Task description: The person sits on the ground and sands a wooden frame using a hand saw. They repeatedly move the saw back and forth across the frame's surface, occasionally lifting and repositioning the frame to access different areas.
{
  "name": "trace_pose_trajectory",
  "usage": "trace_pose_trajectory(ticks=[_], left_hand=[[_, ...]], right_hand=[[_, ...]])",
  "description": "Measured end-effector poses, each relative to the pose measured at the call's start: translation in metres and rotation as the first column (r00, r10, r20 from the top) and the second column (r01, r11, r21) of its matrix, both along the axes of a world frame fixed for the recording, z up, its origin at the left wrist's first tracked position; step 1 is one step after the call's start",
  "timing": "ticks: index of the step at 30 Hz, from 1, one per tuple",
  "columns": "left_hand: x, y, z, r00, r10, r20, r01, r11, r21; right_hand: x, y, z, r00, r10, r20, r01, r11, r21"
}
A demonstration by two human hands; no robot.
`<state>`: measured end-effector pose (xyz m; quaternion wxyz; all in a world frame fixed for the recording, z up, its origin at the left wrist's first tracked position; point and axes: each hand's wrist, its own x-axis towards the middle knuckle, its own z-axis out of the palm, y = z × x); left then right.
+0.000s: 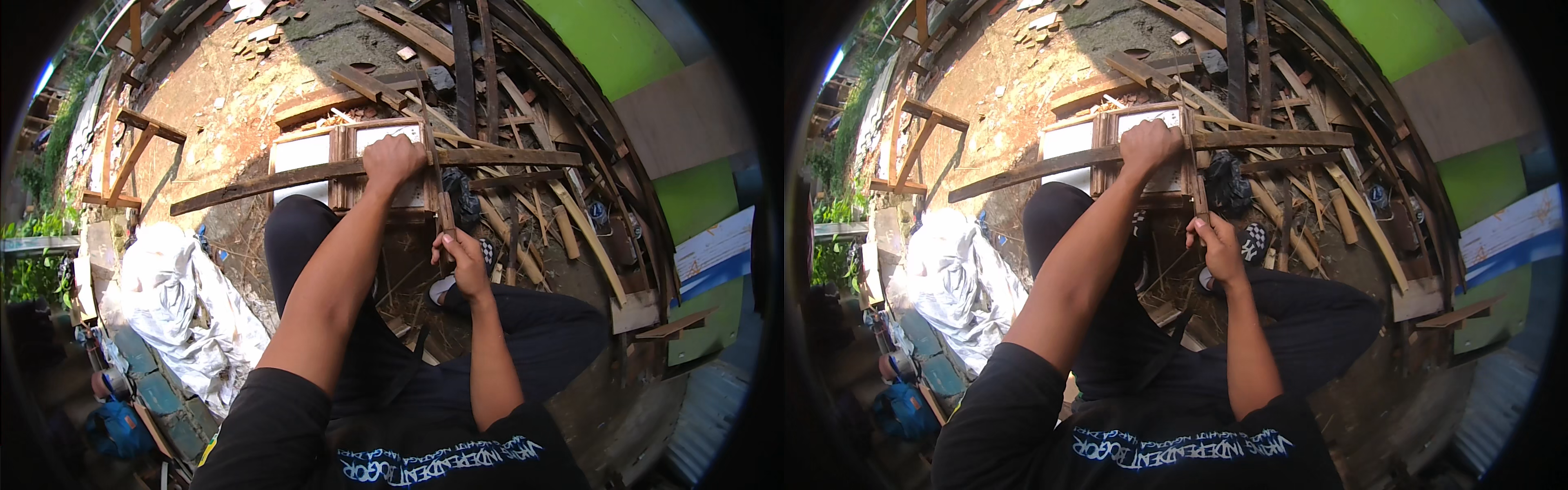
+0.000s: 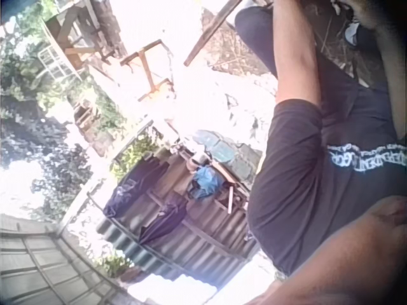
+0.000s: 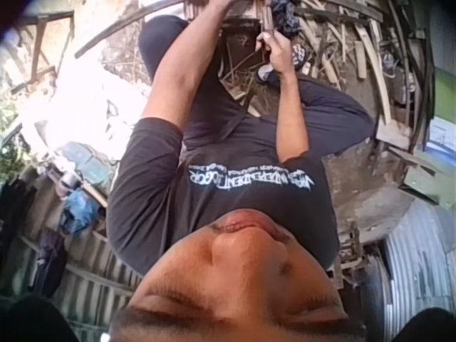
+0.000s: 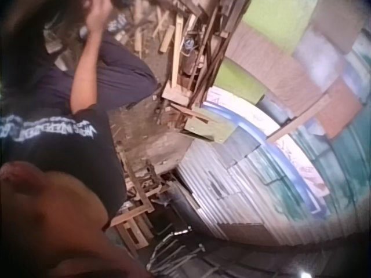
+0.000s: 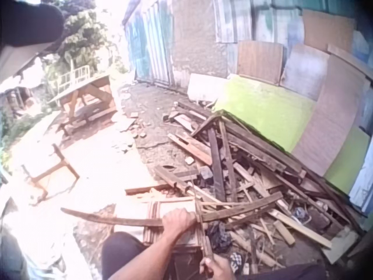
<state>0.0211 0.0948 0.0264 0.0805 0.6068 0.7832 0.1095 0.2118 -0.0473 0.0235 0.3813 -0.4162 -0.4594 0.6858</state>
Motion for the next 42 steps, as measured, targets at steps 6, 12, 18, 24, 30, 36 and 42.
trace_pose_trajectory(ticks=[6,12,18,24,30,36,42], left_hand=[[-0.001,0.001,-0.006,1.000,0.013,0.020,-0.013,1.000,-0.006],[-0.007,0.010,0.008,0.997,0.032,0.070,-0.022,0.990,-0.136],[-0.006,0.011,-0.011,0.999,0.015,-0.035,-0.013,0.998,0.057],[-0.005,0.009,-0.005,0.999,0.047,0.025,-0.046,0.998,-0.046],[-0.012,0.015,-0.003,1.000,0.023,-0.019,-0.024,0.999,-0.034],[-0.007,0.014,0.001,0.999,0.043,0.012,-0.042,0.997,-0.059],[-0.012,0.004,0.001,0.994,-0.112,0.019,0.113,0.990,-0.085]], right_hand=[[-0.016,-0.037,-0.017,0.962,-0.258,0.092,0.262,0.965,-0.034],[-0.001,-0.130,-0.002,0.871,-0.415,0.262,0.397,0.910,0.122],[-0.029,-0.071,-0.017,0.777,-0.484,0.402,0.390,0.872,0.297],[-0.005,-0.072,0.012,0.874,-0.384,0.298,0.380,0.922,0.072],[0.018,-0.085,0.013,0.920,-0.292,0.262,0.295,0.955,0.029],[0.052,-0.035,0.100,0.944,0.034,0.330,0.014,0.990,-0.141],[0.058,-0.043,0.084,0.957,0.034,0.289,0.000,0.993,-0.119]])
